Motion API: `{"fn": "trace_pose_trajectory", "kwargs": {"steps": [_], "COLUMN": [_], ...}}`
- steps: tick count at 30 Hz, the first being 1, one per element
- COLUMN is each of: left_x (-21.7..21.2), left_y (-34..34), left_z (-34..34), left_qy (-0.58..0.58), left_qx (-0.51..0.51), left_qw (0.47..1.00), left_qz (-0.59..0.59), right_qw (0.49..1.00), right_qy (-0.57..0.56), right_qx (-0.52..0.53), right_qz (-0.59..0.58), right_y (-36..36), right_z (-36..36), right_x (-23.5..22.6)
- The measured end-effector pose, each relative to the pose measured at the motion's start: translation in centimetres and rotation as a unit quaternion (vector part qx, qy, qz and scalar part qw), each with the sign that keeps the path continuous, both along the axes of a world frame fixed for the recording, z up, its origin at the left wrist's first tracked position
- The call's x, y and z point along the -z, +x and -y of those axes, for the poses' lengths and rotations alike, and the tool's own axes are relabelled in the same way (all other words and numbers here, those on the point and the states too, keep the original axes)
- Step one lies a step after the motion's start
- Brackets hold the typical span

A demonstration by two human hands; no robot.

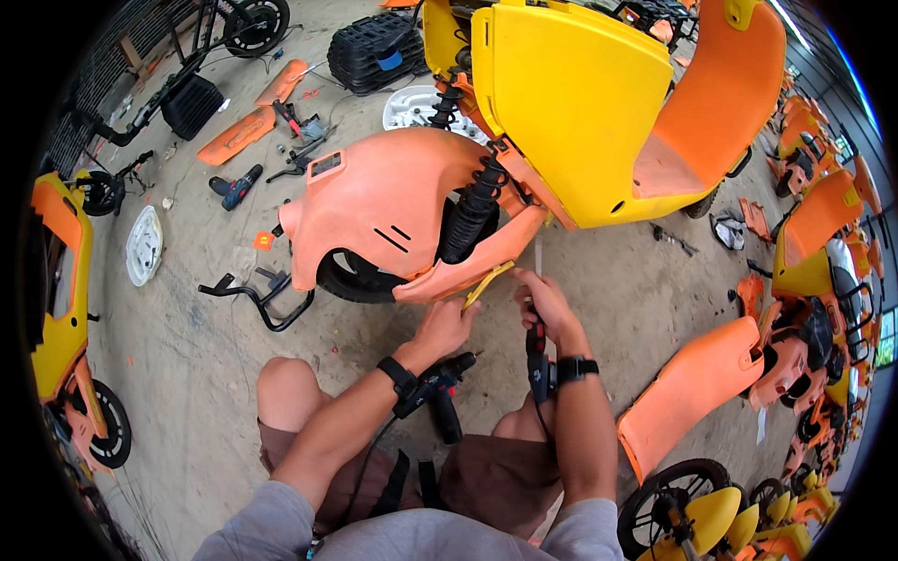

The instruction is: The person assembles an orange and yellow scooter by using a drill to secure a side panel, then uses a screwdriver to tighten components and adjust the plastic casing while handling various loose parts on the floor.

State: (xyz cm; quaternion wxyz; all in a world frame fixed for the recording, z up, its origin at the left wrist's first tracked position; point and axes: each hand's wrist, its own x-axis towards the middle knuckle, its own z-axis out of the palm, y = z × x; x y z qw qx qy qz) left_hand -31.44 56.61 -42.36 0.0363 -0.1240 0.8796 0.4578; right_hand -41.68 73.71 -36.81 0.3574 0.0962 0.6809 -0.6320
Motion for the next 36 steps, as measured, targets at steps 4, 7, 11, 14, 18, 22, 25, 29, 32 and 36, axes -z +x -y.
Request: {"fn": "trace_pose_trajectory", "kwargs": {"steps": [4,7,11,14,18,22,25,29,32,36], "left_x": [1.8,2.3,4.0,3.7,4.4,4.2,4.1,3.7,2.9,2.9], "left_y": [-0.9,-1.5,-2.2,-2.6,-2.1,-1.8,-2.0,-2.1,-2.1,-2.4], "left_z": [0.7,-0.6,-1.7,-2.3,-2.8,-3.9,-5.2,-6.1,-6.9,-8.0], "left_qy": [0.099,0.286,0.321,0.305,0.308,0.315,0.340,0.358,0.374,0.413], "left_qx": [-0.049,-0.111,-0.132,-0.129,-0.148,-0.183,-0.203,-0.235,-0.247,-0.259], "left_qw": [0.993,0.952,0.938,0.942,0.937,0.929,0.915,0.902,0.893,0.872], "left_qz": [-0.035,-0.020,-0.004,-0.057,-0.077,-0.065,-0.081,-0.059,-0.044,-0.035], "right_qw": [0.955,0.780,0.528,0.481,0.568,0.600,0.576,0.608,0.654,0.534], "right_qy": [0.074,0.186,0.279,0.336,0.395,0.415,0.444,0.404,0.386,0.428], "right_qx": [0.114,0.129,0.025,-0.045,-0.119,-0.146,-0.140,-0.137,-0.107,-0.094], "right_qz": [-0.264,-0.583,-0.802,-0.809,-0.712,-0.668,-0.672,-0.670,-0.642,-0.723], "right_y": [0.5,-1.3,-6.1,-9.8,-10.2,-10.0,-11.0,-7.6,-3.9,-3.8], "right_z": [1.8,3.7,9.4,11.3,12.4,13.1,12.2,14.1,16.0,15.6], "right_x": [-6.3,-14.0,-22.5,-24.7,-26.8,-27.2,-27.0,-27.2,-28.2,-26.1]}}
